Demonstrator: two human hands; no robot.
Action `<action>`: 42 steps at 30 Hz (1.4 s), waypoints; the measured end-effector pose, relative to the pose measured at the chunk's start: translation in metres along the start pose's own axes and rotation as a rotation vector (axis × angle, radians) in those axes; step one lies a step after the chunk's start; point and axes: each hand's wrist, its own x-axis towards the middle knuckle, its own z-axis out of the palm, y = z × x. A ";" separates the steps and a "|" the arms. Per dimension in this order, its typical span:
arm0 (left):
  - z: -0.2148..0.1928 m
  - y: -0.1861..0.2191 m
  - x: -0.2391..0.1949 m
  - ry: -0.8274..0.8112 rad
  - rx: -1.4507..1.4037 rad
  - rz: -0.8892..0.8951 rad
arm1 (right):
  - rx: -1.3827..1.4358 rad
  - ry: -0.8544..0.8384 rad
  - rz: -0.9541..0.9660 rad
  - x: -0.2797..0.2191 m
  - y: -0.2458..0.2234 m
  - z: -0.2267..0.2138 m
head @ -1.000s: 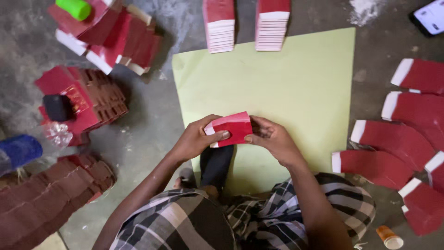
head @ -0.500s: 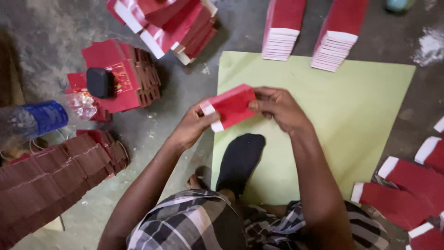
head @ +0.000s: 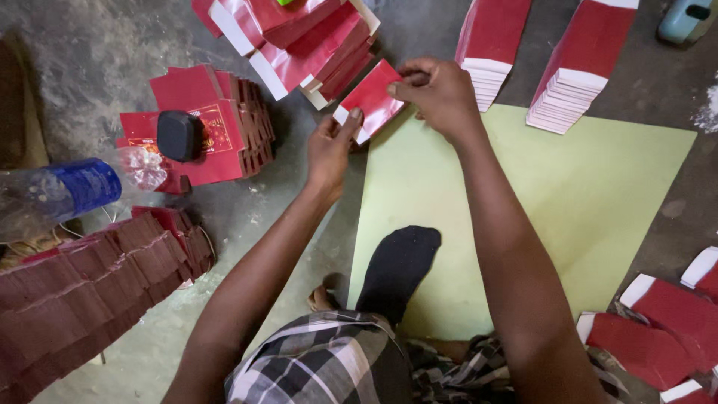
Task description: The person folds red and white paper packets by hand, pressing the edges to seal them, and stacks the finished packets on the floor. The person handles the packets one at a time and places completed units into growing stacks.
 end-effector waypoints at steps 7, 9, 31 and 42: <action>-0.003 0.004 0.006 0.055 -0.104 -0.021 | 0.019 0.042 0.009 0.015 0.005 0.003; -0.004 0.010 -0.010 0.087 -0.104 0.037 | 0.023 0.039 0.045 0.014 0.006 0.003; -0.001 0.039 -0.024 -0.004 1.339 1.061 | -0.593 0.383 -0.470 -0.005 -0.003 0.021; 0.002 0.049 -0.037 -0.001 1.203 1.064 | -0.179 0.345 0.049 -0.221 0.042 0.018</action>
